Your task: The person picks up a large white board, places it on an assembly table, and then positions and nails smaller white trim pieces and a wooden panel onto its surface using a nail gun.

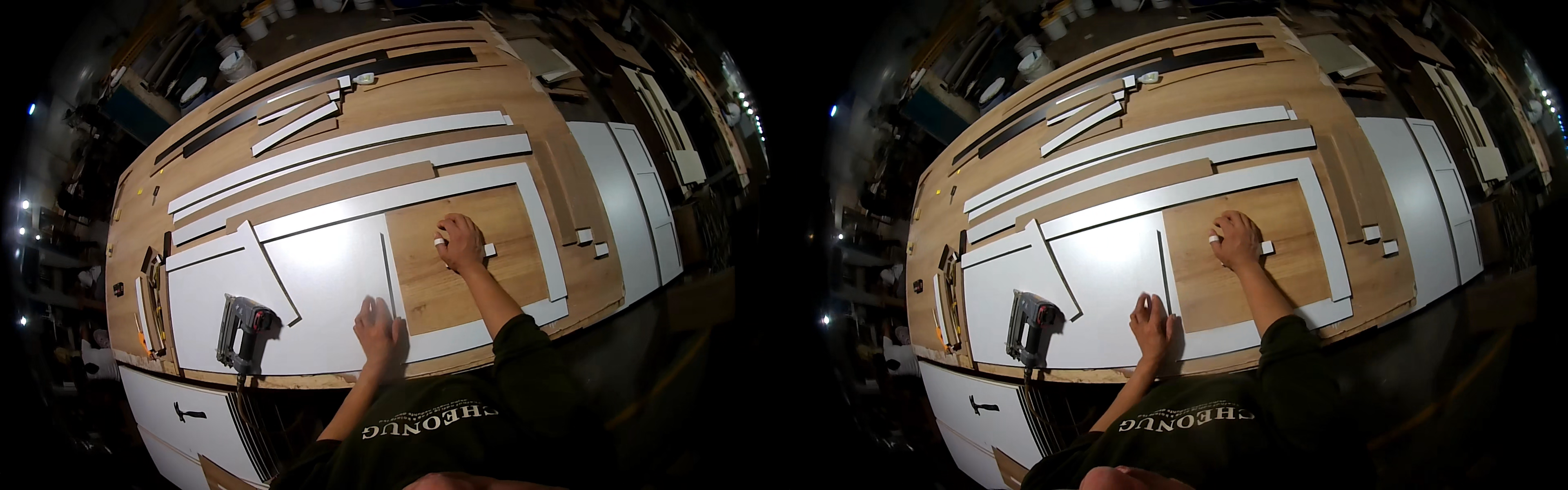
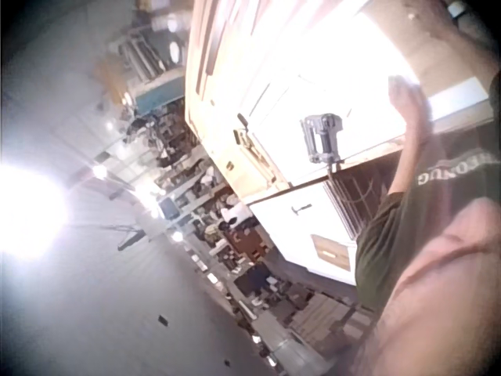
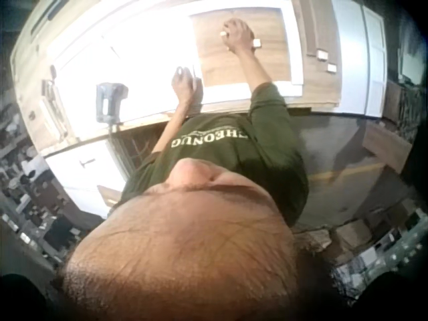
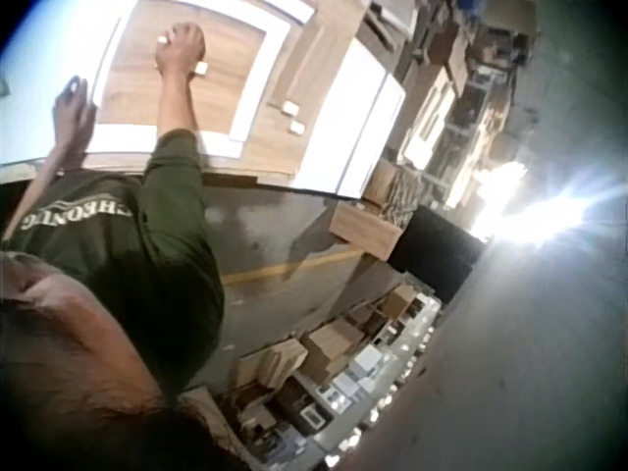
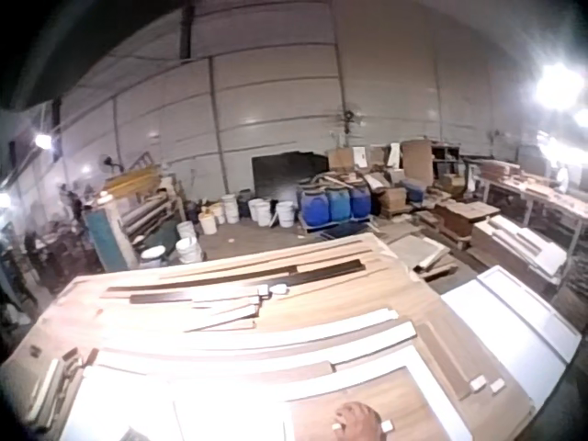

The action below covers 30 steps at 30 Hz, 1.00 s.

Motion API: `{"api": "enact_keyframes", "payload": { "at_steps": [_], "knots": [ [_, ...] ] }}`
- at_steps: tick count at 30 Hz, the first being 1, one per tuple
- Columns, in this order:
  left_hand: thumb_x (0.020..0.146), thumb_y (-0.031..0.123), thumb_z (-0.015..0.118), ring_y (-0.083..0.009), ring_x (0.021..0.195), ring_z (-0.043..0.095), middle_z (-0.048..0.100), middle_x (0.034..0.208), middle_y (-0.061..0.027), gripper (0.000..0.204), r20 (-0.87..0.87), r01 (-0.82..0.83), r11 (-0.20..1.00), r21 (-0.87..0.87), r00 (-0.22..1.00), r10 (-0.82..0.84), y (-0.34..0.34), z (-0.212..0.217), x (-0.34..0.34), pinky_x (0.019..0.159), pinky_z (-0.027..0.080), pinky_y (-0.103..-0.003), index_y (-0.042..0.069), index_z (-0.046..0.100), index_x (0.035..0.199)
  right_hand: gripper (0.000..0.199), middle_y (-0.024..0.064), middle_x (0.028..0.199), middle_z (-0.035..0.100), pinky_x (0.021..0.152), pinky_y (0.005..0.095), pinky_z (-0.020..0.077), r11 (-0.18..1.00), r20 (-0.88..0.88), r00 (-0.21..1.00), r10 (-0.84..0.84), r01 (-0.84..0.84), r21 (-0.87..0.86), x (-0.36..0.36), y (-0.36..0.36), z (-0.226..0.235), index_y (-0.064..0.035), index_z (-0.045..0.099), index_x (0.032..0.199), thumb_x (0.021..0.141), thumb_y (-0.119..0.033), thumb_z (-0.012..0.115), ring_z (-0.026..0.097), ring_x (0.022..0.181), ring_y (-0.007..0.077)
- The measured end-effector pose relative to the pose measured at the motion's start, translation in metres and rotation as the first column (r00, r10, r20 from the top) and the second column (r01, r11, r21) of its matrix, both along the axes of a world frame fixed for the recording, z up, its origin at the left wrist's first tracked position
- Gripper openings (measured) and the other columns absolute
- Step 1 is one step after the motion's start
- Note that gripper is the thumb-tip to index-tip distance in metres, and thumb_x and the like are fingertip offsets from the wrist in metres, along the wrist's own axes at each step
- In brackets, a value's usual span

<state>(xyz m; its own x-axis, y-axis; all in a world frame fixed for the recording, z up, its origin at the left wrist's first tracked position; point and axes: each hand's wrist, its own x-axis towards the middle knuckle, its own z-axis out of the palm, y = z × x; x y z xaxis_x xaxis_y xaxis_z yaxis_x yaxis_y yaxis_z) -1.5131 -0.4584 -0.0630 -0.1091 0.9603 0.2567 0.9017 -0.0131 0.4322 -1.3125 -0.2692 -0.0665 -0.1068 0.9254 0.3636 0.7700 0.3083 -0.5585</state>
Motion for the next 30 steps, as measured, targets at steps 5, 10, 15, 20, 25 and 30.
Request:
{"api": "enact_keyframes", "payload": {
  "at_steps": [5,10,15,20,25,30],
  "knots": [
    [0.081,0.014,0.064,-0.0453,0.13,0.033,0.03,0.144,-0.0299,0.061,0.069,0.108,0.994,0.029,0.992,-0.11,0.047,-0.01,0.013,0.106,0.029,-0.052,-0.004,0.04,0.134,0.02,0.0082,0.106,0.058,0.092,0.042,0.0416,1.0,-0.009,1.0,0.004,-0.005,-0.021,-0.001,0.0,0.004,-0.011,0.063,0.094,0.077,-0.021,0.066,0.053,0.106,0.0285],
    [0.082,0.011,0.061,-0.0468,0.132,0.03,0.029,0.143,-0.0318,0.06,0.164,0.092,0.996,-0.021,0.983,-0.087,0.05,-0.005,0.022,0.108,0.025,-0.054,-0.005,0.039,0.135,0.022,0.0081,0.107,0.057,0.091,0.0424,0.0416,1.0,0.027,1.0,-0.003,0.004,-0.009,0.003,-0.004,0.001,-0.0112,0.063,0.095,0.076,-0.02,0.067,0.052,0.106,0.029],
    [0.082,0.011,0.059,-0.0465,0.131,0.032,0.031,0.142,-0.0322,0.056,0.173,0.08,0.997,0.017,0.982,-0.082,0.048,-0.012,0.017,0.108,0.025,-0.055,-0.003,0.042,0.134,0.023,0.0079,0.109,0.057,0.096,0.0446,0.0384,0.998,0.08,0.997,0.007,-0.001,-0.069,-0.002,-0.006,0.001,-0.0128,0.062,0.098,0.078,-0.022,0.064,0.052,0.107,0.0296],
    [0.082,0.01,0.055,-0.0477,0.129,0.033,0.033,0.138,-0.0344,0.05,0.166,0.063,0.998,-0.004,0.984,-0.061,0.054,0.002,0.021,0.106,0.027,-0.057,-0.005,0.045,0.129,0.028,0.0059,0.112,0.057,0.104,0.0491,0.0289,0.995,0.148,0.987,0.059,-0.07,0.077,0.004,-0.005,-0.004,-0.0164,0.061,0.104,0.076,-0.018,0.064,0.051,0.112,0.0251],
    [0.082,0.014,0.054,-0.0453,0.129,0.034,0.035,0.139,-0.0286,0.054,0.063,0.147,0.989,0.028,0.987,-0.149,0.056,-0.012,-0.002,0.107,0.026,-0.058,0.0,0.044,0.132,0.034,0.0086,0.117,0.056,0.099,0.0495,0.0351,0.973,-0.017,0.979,0.202,-0.198,0.12,-0.024,-0.088,0.023,-0.016,0.06,0.107,0.074,-0.02,0.066,0.051,0.114,0.0283],
    [0.082,0.018,0.056,-0.0478,0.128,0.032,0.034,0.139,-0.0291,0.054,0.1,0.187,0.981,0.048,0.977,-0.191,0.054,-0.021,-0.006,0.106,0.025,-0.058,0.001,0.044,0.132,0.061,0.011,0.134,0.044,0.103,0.0511,0.0331,0.916,0.005,0.929,0.369,-0.363,-0.17,-0.048,-0.218,0.015,-0.0129,0.048,0.127,0.073,-0.03,0.072,0.04,0.128,0.0302]
  ]
}}
